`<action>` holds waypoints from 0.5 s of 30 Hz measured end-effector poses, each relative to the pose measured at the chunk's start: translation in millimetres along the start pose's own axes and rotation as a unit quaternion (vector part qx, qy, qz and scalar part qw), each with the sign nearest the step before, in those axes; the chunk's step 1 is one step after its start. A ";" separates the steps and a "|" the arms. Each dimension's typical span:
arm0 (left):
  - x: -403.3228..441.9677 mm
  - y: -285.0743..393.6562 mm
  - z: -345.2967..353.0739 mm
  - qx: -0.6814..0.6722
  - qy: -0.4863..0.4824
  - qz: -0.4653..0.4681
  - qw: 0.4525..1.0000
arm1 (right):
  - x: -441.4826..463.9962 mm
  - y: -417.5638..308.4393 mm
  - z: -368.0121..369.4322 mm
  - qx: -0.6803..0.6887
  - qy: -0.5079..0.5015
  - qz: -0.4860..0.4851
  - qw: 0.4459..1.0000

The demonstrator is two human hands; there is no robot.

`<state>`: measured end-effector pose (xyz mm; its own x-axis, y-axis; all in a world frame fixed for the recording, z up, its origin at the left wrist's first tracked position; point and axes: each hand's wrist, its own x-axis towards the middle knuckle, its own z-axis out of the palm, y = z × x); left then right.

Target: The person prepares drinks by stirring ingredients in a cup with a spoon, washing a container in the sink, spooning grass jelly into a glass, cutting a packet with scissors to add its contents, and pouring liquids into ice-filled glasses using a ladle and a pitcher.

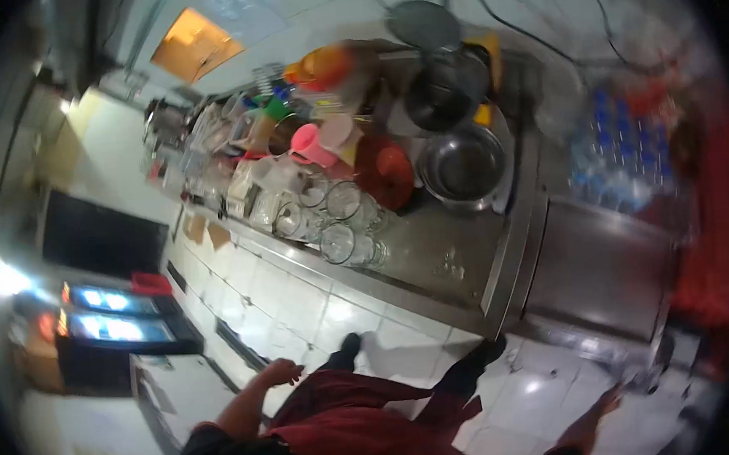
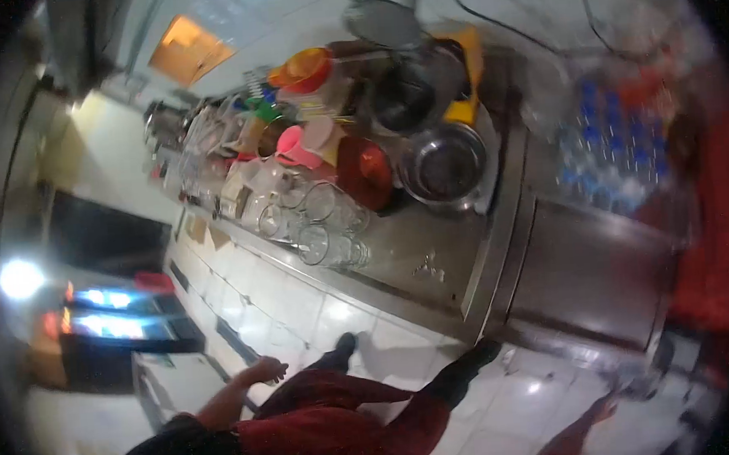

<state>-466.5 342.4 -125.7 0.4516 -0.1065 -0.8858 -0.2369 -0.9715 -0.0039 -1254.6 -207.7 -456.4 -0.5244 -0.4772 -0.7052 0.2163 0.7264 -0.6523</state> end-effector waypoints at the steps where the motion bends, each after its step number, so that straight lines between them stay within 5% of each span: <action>1: -5.7 24.0 -4.0 0.045 -0.047 0.135 0.989 | -2.4 14.2 18.6 -0.007 -0.041 -0.002 0.999; 2: 23.9 11.6 1.1 0.264 0.005 0.385 0.884 | -13.1 33.5 32.0 -0.023 -0.077 0.005 0.997; 3: 6.7 42.5 -7.8 0.241 -0.012 0.389 0.889 | -24.5 55.0 35.2 -0.040 -0.108 0.015 0.993; 4: -26.6 82.3 -21.4 0.012 -0.062 0.265 0.962 | -32.2 80.7 37.3 -0.056 -0.142 0.021 0.988; 5: -60.1 113.5 -38.5 -0.006 -0.024 0.254 0.967 | -37.9 106.3 39.8 -0.066 -0.177 0.025 0.982; 9: -73.6 66.5 -63.5 -0.190 0.004 0.358 0.914 | -151.0 192.9 72.7 -0.086 -0.397 0.074 0.911; 10: -75.5 38.0 -71.6 -0.131 0.026 0.359 0.924 | -176.5 227.1 78.0 0.016 -0.498 0.172 0.850; 11: -74.9 5.8 -83.4 -0.072 0.052 0.356 0.930 | -175.4 264.9 86.9 0.026 -0.521 0.401 0.753; 12: -71.5 -32.7 -93.6 -0.054 0.070 0.361 0.928 | -244.8 304.7 94.6 -0.184 -0.450 0.113 0.867; 13: -75.0 -65.2 -108.2 -0.077 0.067 0.354 0.930 | -270.8 335.7 101.0 -0.043 -0.518 0.306 0.798; 14: -78.7 -97.8 -125.7 -0.099 0.066 0.346 0.931 | -323.8 355.0 113.0 -0.203 -0.468 0.192 0.838; 15: -75.4 -130.2 -139.9 -0.154 0.081 0.376 0.910 | -371.3 368.8 135.5 -0.336 -0.440 0.126 0.823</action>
<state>-349.3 447.2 6.5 0.3884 -0.7719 -0.5033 -0.2900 -0.6208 0.7283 -868.5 170.4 -472.8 0.3310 -0.2288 -0.9155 -0.4318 0.8259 -0.3625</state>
